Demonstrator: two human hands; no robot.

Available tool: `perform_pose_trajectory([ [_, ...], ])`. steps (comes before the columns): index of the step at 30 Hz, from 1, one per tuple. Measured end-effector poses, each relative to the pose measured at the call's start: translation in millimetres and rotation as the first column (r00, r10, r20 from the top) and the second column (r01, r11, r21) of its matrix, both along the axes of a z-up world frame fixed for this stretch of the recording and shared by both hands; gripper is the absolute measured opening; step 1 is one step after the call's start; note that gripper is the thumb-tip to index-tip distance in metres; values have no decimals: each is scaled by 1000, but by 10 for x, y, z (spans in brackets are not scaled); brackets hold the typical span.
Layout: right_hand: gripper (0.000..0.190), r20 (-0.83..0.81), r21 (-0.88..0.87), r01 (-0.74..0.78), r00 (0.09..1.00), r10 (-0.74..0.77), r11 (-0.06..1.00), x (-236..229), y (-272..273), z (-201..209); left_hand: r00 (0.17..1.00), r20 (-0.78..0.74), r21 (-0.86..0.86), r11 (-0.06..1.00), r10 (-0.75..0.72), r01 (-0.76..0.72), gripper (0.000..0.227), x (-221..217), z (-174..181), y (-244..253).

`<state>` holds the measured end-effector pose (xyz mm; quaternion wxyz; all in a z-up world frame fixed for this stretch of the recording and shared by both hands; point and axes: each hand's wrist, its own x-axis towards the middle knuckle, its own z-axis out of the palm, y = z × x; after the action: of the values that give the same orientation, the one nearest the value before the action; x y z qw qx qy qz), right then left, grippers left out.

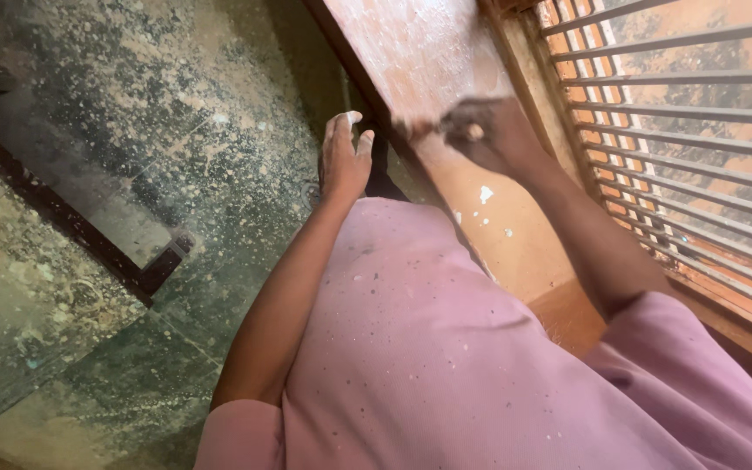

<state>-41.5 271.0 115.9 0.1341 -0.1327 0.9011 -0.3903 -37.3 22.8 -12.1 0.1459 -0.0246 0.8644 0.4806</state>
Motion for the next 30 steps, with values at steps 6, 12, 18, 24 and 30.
perform_pose_trajectory([
  [6,15,-262,39,43,965,-32,998,-81,-4,-69,999,0,-50,998,32,-32,34,56,9,-171],
  [12,29,-156,361,-217,945,288,907,416,-58,-411,998,39,-16,999,52,-52,35,89,45,-225],
  [18,29,9,305,-274,958,285,912,953,171,-98,999,41,1,1000,31,-31,34,74,47,-296],
  [24,19,130,137,-100,988,82,986,611,-38,118,1000,14,53,998,-19,18,34,33,101,-314],
  [30,20,-236,29,199,954,-187,980,151,-429,91,999,-10,62,997,-39,39,34,-30,233,-505],
])
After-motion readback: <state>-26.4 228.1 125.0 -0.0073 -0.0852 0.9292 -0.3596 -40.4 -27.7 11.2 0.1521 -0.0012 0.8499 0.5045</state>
